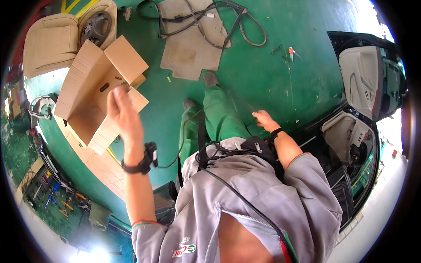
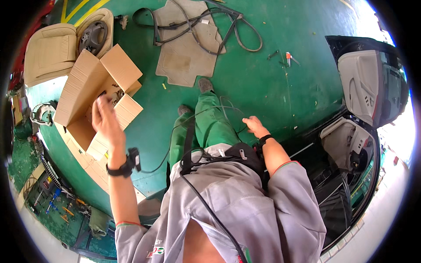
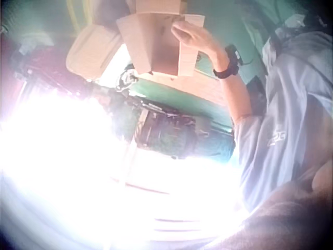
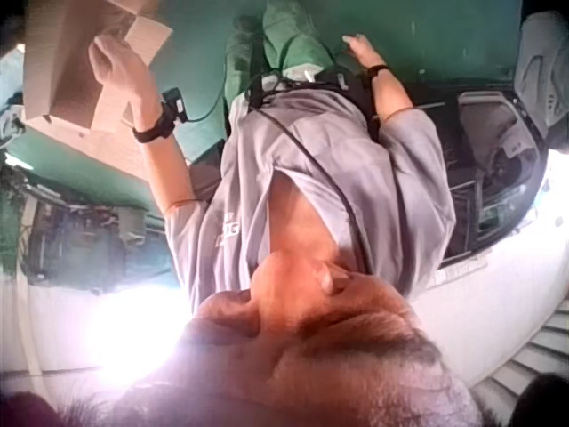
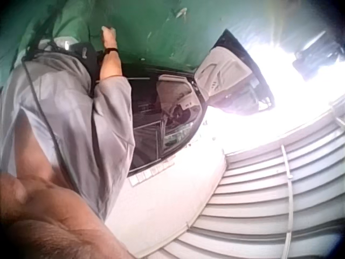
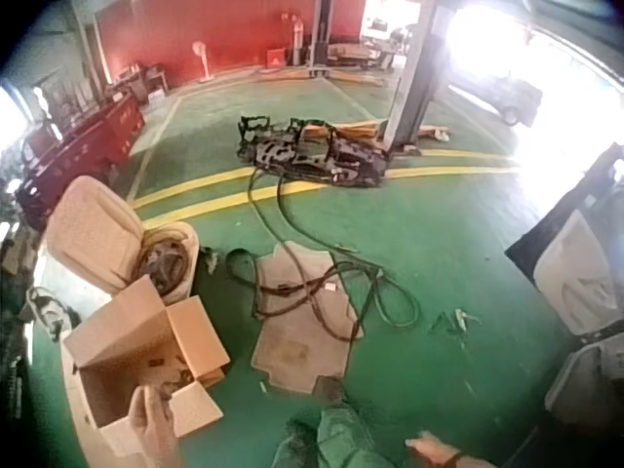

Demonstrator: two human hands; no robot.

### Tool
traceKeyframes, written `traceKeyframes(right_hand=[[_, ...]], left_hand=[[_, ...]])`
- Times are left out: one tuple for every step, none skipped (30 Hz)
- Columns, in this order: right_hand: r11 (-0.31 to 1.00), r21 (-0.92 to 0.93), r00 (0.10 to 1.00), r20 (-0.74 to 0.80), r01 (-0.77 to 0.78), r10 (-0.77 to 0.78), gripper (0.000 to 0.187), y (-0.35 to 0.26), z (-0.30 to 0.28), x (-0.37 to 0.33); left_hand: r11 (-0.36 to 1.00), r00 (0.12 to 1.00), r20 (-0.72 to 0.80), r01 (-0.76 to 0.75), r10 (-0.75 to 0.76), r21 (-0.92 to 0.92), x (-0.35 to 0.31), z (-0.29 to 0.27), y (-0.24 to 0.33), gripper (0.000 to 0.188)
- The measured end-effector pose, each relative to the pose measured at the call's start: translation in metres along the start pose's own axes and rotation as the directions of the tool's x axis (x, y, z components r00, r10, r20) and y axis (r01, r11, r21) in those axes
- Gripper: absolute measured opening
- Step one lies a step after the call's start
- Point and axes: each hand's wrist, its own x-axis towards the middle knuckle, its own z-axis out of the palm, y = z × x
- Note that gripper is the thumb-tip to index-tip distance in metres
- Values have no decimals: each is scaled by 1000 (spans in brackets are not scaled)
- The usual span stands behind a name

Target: The person removes a small fastener from the driver-side footwell, then picks up a steering wheel from a box on the floor and holds it.

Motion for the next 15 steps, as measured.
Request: traceKeyframes(right_hand=[[999, -33, 999, 22, -27, 27, 68, -6, 8, -13], [1000, 14, 1000, 21, 10, -10, 66, -2, 14, -16], [999, -14, 994, 101, -33, 34, 65, -1, 20, -17], [996, -43, 981, 179, -75, 81, 65, -2, 27, -16], [990, -69, 956, 258, -123, 137, 64, 1, 37, -19], [977, -210, 966, 238, -46, 97, 65, -5, 50, -31], [972, -234, 971, 223, -29, 83, 65, 6, 61, -34], [967, -254, 977, 207, -3, 58, 65, 11, 72, -35], [961, -275, 981, 192, 22, 32, 65, 16, 81, -36], [962, -269, 983, 185, 37, 14, 61, 21, 84, -38], [965, -262, 980, 195, 27, 26, 61, 20, 86, -49], [968, -252, 979, 203, 20, 32, 60, 15, 84, -64], [970, -243, 977, 211, 14, 39, 60, 14, 83, -74], [961, -273, 963, 247, -37, 108, 58, 18, 77, -79], [956, -288, 957, 256, -57, 134, 58, 22, 73, -85]], left_hand=[[997, 994, 88, -61, 57, 36, 7, 7, -16, 28], [993, 988, 113, -109, 103, 43, 10, 20, -21, 27], [987, 980, 132, -153, 146, 50, 8, 34, -27, 27], [991, 982, 153, -123, 114, 52, 9, 44, -35, 30], [995, 976, 198, -98, 95, 10, 8, 54, -40, 30], [996, 973, 213, -84, 84, -9, 6, 59, -48, 29], [997, 971, 228, -68, 73, -27, 4, 64, -57, 29], [997, 969, 234, -69, 75, -33, 6, 70, -66, 28], [994, 963, 250, -108, 98, 26, 5, 74, -74, 30], [991, 960, 261, -120, 102, 52, 6, 77, -81, 30], [988, 958, 268, -129, 102, 84, 4, 79, -84, 31], [990, 956, 278, -119, 94, 73, 6, 82, -85, 32], [987, 955, 278, -129, 99, 91, 11, 85, -88, 32], [985, 954, 279, -140, 106, 104, 17, 90, -90, 32], [982, 955, 274, -149, 111, 120, 21, 92, -89, 32]])
